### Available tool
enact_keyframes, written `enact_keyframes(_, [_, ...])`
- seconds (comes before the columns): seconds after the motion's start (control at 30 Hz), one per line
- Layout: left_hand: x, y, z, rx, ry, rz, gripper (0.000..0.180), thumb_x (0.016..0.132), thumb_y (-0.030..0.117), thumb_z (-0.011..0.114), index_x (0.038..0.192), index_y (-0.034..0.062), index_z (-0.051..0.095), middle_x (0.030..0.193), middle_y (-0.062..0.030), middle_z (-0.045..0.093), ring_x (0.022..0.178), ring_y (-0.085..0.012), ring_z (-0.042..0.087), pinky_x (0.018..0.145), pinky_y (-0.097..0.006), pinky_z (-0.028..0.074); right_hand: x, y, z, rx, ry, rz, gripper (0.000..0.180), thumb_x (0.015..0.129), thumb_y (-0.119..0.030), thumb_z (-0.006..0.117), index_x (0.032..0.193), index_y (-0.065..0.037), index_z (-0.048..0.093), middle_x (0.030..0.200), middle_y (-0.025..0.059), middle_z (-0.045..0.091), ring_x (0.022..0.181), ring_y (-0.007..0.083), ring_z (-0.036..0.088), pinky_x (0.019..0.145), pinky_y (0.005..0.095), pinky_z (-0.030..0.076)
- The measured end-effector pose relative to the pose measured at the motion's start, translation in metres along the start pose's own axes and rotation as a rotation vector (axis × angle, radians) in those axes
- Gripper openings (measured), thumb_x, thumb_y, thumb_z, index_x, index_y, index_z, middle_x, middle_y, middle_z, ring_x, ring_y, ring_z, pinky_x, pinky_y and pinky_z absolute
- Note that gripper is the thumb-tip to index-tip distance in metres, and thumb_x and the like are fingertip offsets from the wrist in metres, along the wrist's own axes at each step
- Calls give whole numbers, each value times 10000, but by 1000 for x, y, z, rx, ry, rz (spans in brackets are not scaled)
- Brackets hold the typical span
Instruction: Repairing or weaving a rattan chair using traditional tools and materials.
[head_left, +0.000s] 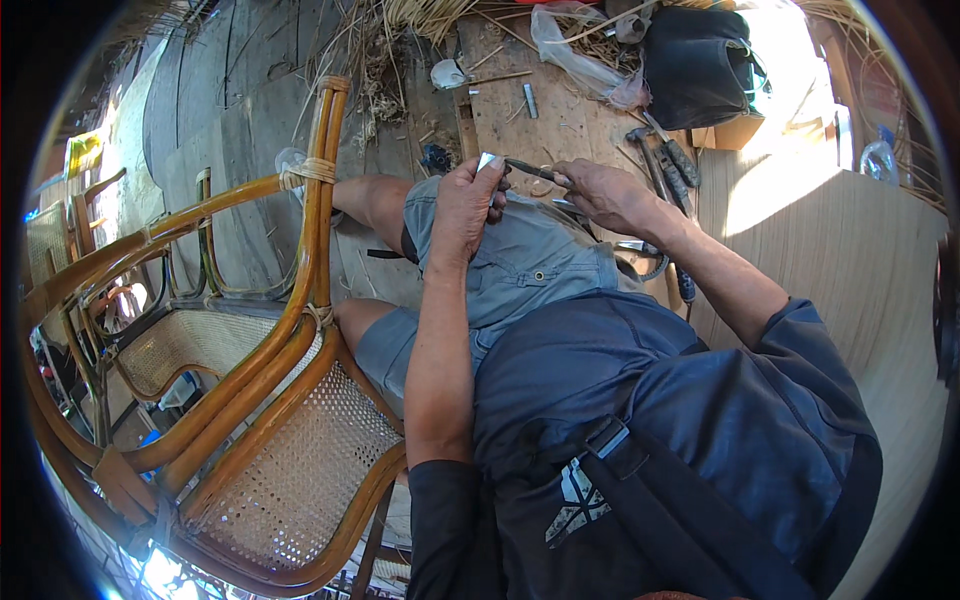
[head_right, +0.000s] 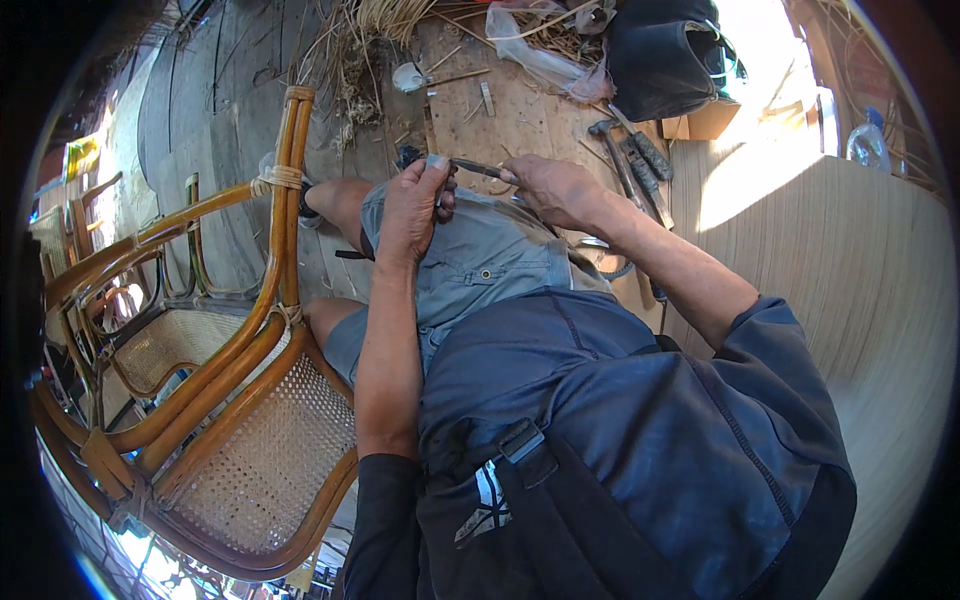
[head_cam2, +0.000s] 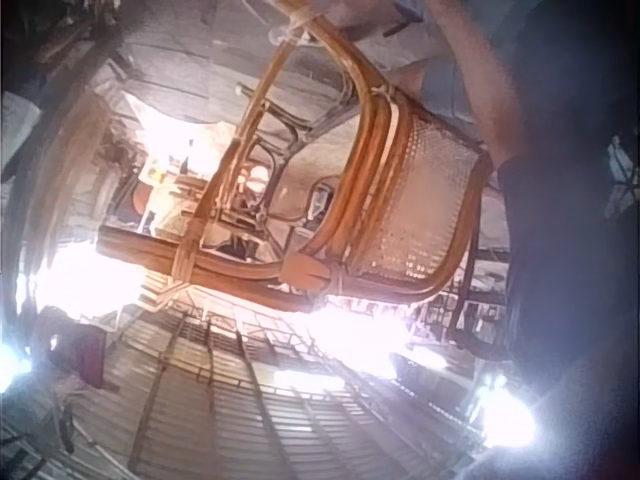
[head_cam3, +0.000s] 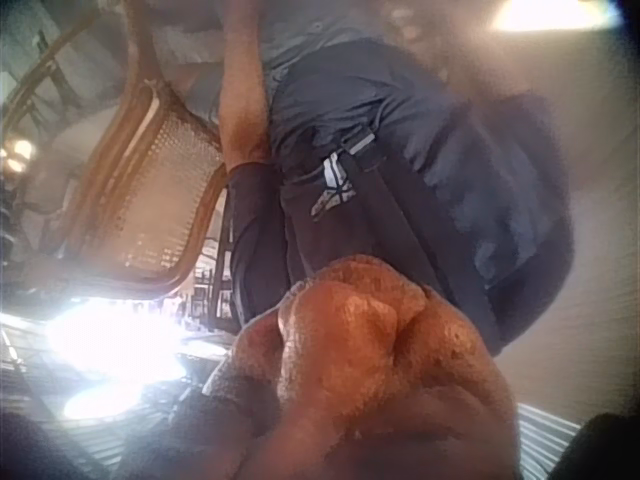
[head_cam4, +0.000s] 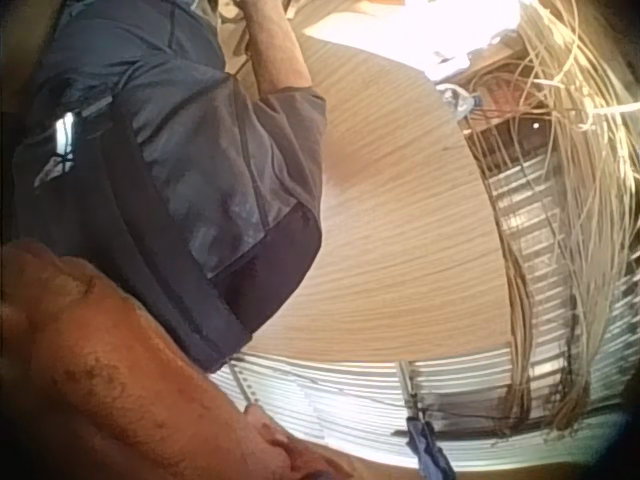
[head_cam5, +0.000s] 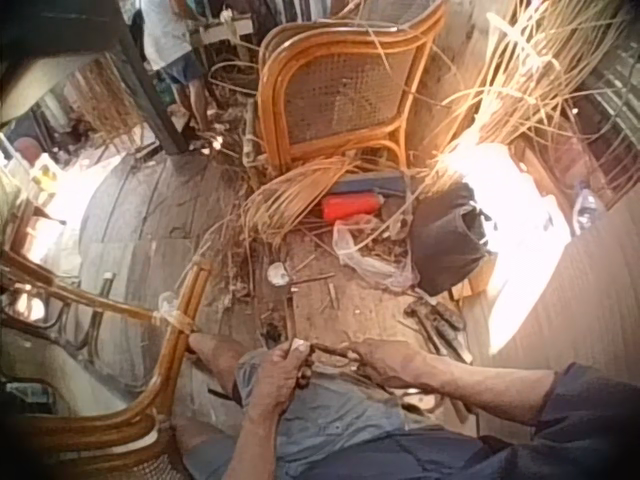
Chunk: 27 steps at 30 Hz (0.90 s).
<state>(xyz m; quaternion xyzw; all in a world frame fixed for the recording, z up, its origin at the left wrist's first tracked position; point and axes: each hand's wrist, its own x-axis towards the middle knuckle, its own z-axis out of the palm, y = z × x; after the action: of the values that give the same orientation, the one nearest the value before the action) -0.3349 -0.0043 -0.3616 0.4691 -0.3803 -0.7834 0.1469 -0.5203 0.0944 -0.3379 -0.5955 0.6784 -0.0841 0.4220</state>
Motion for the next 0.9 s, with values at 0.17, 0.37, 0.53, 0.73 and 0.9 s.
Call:
enact_keyframes(0.17, [1,0,1,-5,-14,-2,219,862,286,580,824,71,569,689,26,534,530,-34,475,427,-174,338,0,4,2,7,28,-19,265,875,-180,482,1107,-53,474,987,177,563,932,349,555,780,416,449])
enact_keyframes(0.37, [5,7,13,20,24,-29,181,836,231,574,805,54,594,668,25,542,526,-30,466,452,-173,344,-3,5,-1,18,-11,60,221,888,-228,486,1019,-51,502,826,197,578,820,367,570,701,437,440])
enact_keyframes(0.53, [26,4,18,102,-75,-12,179,818,215,571,800,40,602,662,16,548,535,-45,470,469,-191,354,-8,18,-2,37,38,59,265,881,-284,492,988,-42,508,796,214,591,777,391,575,665,456,443])
enact_keyframes(0.73, [60,-21,28,273,-129,-4,226,829,249,561,757,38,597,652,22,539,540,-61,471,501,-211,364,-9,42,6,23,167,151,289,880,-299,483,943,-18,511,796,229,587,794,399,571,677,460,438])
enact_keyframes(0.9, [61,-5,40,474,15,125,255,831,228,541,636,66,569,532,43,460,490,-58,396,465,-229,327,-10,63,1,-9,250,288,262,870,-269,497,937,-17,520,819,205,593,801,388,574,695,453,451])
